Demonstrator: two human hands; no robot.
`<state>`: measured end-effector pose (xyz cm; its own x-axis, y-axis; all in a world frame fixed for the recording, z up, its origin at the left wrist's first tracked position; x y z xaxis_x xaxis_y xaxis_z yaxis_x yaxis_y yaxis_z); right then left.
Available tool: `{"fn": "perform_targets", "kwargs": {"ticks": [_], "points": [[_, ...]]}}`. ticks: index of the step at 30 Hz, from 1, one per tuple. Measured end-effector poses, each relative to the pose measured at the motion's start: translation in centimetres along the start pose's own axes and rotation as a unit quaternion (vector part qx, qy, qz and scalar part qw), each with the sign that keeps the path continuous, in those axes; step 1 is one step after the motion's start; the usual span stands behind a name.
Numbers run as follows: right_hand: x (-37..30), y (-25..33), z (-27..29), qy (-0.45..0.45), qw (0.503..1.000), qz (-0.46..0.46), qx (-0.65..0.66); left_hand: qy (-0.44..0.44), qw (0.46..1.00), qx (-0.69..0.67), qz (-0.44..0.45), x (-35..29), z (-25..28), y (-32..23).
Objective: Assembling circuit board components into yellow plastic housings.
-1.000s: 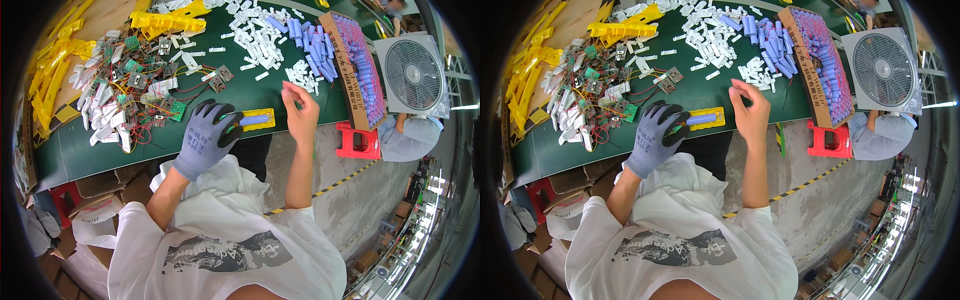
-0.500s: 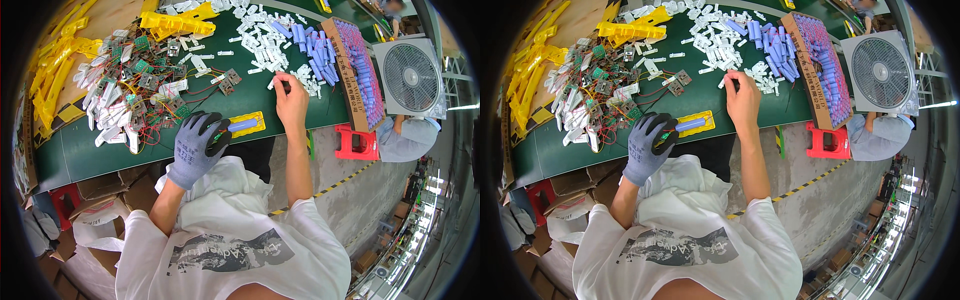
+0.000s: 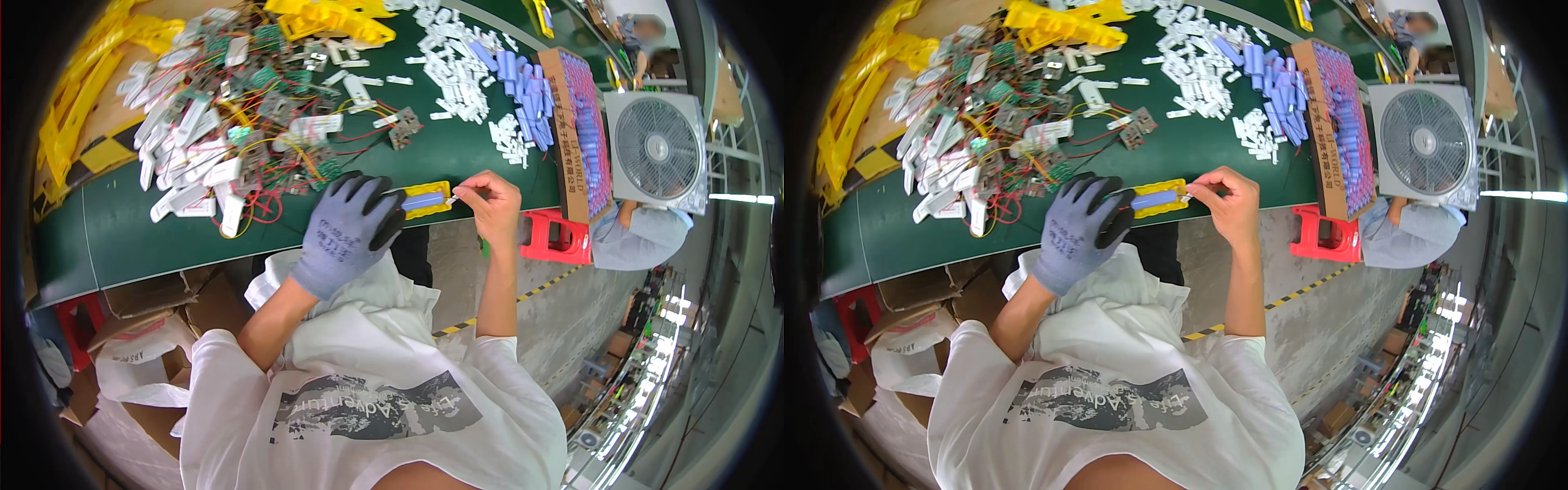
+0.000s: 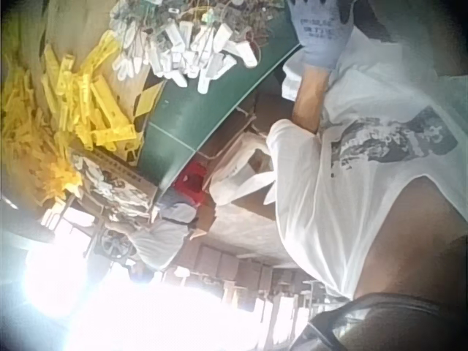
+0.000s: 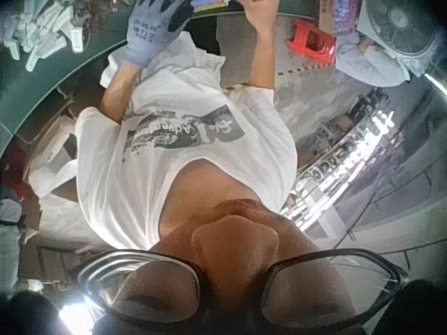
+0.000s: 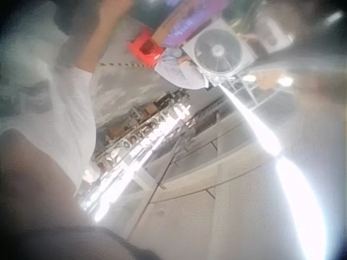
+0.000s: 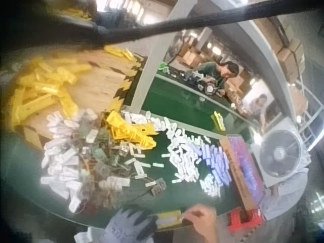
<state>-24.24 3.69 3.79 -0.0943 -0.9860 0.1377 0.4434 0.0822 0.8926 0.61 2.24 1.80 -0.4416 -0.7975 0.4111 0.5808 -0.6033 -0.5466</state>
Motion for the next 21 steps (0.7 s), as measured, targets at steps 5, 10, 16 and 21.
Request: {"fn": "perform_targets", "kwargs": {"ticks": [5, 10, 16, 21], "points": [[0.7, 1.4, -0.9, 0.066, 0.989, 0.041, -0.122, -0.019, 1.000, -0.020, -0.008, -0.5, -0.6, 0.2], [-0.3, 0.7, -1.3, 0.036, 0.999, -0.013, -0.012, -0.013, 1.000, -0.024, -0.014, -0.7, -0.7, 0.4], [-1.1, -0.1, -0.9, 0.051, 0.998, -0.038, 0.012, -0.013, 1.000, -0.022, -0.016, -0.7, -1.1, 0.6], [-1.6, -0.9, -0.7, 0.031, 0.997, -0.038, 0.052, -0.016, 0.999, -0.010, -0.031, -0.5, -1.3, 0.2]]}}
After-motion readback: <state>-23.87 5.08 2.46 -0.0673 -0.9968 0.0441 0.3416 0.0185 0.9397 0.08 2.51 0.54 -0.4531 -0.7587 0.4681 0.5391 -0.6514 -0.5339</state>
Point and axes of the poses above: each hand's wrist, its own x-axis towards the middle knuckle, its own z-axis out of the back of the hand, y = z × x, the point moved 1 cm from there along x, towards the middle knuckle, and after that the axes turned 8 degrees about x, right-handed, at the moved point
